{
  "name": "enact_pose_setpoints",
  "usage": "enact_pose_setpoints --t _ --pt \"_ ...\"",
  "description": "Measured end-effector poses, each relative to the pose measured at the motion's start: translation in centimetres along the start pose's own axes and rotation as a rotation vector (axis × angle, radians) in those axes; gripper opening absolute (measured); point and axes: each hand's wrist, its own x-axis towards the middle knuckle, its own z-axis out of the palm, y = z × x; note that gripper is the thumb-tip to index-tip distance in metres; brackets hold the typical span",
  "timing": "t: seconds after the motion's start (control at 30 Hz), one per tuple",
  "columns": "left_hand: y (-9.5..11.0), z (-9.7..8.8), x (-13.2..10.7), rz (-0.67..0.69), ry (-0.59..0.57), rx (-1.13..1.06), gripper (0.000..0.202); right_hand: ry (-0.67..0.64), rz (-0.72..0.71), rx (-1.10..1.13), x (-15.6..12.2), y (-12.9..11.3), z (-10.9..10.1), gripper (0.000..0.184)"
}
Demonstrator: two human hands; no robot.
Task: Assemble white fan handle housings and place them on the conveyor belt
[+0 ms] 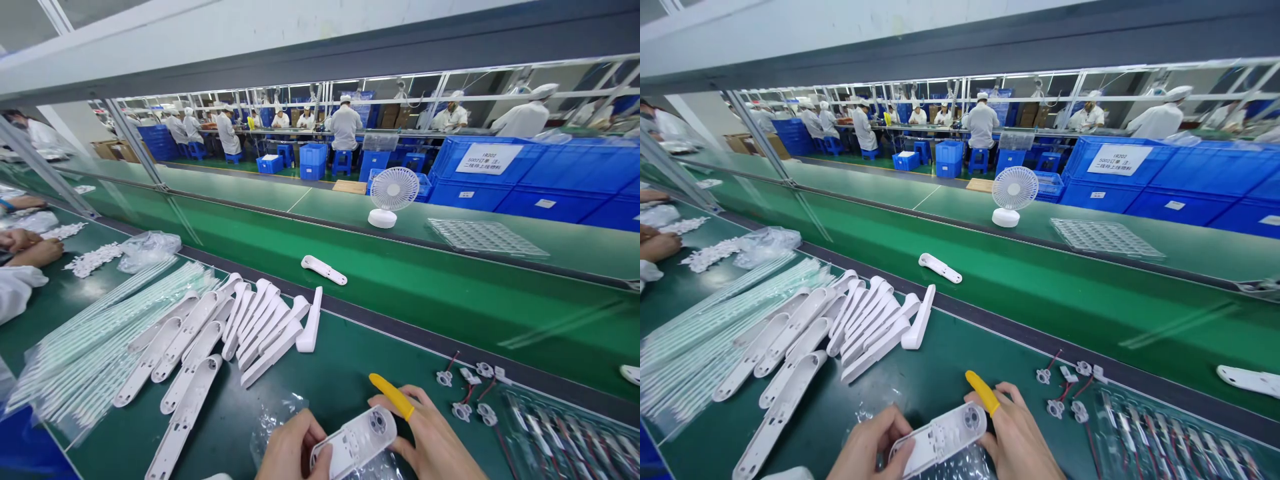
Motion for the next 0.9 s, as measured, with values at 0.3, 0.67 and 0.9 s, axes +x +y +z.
enact_pose_setpoints --t 0.3,0.67,0.9 --pt "-0.61 0.82 0.22 0.032 0.049 -0.002 0.011 -0.053 -0.073 -0.099 0.12 -0.37 -0.36 0.030" --pt "-0.32 0.34 -0.20 0.006 -0.022 -0.033 0.009 -0.139 -0.063 -0.070 -0.27 -0.49 -0.12 0.028" --pt "-0.39 0.69 -0.24 0.031 0.048 0.004 0.013 -0.113 -0.065 -0.069 -0.19 -0.68 -0.30 0.028"
